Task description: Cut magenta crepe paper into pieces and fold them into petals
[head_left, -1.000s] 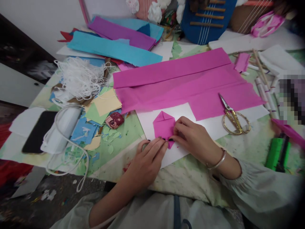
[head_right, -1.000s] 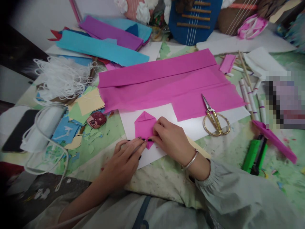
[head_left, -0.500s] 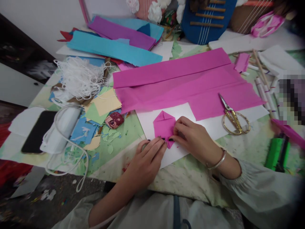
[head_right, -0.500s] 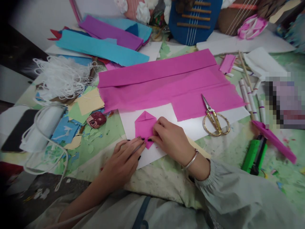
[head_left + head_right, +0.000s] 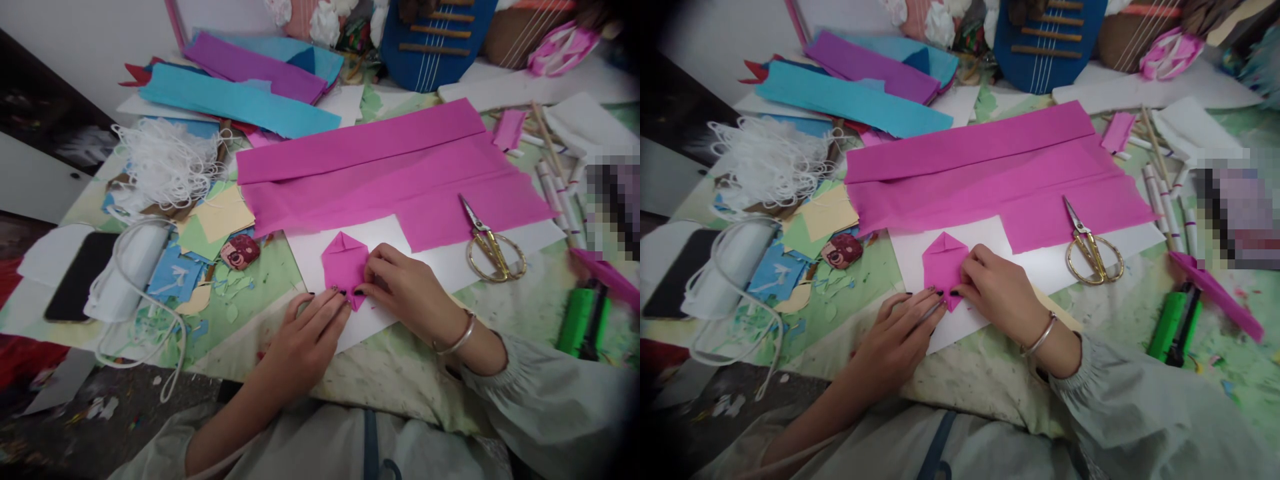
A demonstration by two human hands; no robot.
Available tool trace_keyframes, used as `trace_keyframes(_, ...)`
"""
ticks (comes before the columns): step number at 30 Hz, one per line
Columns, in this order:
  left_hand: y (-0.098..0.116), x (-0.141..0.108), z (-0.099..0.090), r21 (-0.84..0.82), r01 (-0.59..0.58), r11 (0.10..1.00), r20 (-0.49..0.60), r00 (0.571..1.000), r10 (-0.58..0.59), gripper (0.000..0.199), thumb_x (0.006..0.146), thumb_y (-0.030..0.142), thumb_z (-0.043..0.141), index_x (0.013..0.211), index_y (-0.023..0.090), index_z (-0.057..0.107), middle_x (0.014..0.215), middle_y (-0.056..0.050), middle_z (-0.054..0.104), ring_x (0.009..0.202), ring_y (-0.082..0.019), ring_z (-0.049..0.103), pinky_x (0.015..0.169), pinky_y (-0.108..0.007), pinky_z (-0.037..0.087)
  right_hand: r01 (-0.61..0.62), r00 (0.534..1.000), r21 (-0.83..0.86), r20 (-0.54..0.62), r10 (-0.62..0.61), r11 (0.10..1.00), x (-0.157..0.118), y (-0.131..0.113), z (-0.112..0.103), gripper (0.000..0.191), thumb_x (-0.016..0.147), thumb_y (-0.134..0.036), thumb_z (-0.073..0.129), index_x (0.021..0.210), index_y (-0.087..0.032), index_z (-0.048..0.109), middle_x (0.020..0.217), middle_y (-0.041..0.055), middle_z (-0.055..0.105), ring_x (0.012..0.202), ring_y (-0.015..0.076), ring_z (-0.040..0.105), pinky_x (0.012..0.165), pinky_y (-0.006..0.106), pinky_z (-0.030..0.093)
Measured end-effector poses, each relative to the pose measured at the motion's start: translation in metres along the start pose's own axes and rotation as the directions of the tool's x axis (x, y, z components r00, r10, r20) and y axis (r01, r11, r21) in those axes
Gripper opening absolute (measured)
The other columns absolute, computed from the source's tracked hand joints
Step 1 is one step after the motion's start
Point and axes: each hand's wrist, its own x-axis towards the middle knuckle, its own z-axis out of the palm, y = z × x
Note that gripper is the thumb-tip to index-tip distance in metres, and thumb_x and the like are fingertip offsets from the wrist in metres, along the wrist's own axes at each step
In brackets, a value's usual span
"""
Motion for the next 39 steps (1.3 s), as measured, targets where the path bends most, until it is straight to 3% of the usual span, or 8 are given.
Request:
trace_keyframes(11,0.0006,0.0010,0.0002,0.010,0.017,1.000,0.012,1.000,-0.018,0.041,0.092,0.012,0.038,0.132,0.009,0.045,0.134,-0.014,0.051,0.129,-0.024,0.040,0.104,-0.043,0.031,0.003,1.000,0.010,0.001,-0.003,1.000,-0.0001,0.0000,-0.0001,0.014,0.083,-0.028,0.062,0.079,-0.017,0.054,0.093,0.0022,0.054,0.070,0.0122,0.051,0.059,0.025,0.037)
trace_keyframes(39,0.0000,0.0022,0.0002,0.001,0.002,1.000,0.000,1.000,-0.002,0.038,0.091,0.012,0.038,0.127,0.009,0.050,0.130,-0.014,0.054,0.128,-0.025,0.041,0.103,-0.044,0.031,0.001,1.000,0.027,-0.010,-0.001,1.000,0.0005,0.0003,0.0004,0.012,0.083,-0.026,0.061,0.079,-0.017,0.054,0.092,0.0028,0.054,0.070,0.0126,0.052,0.059,0.024,0.036)
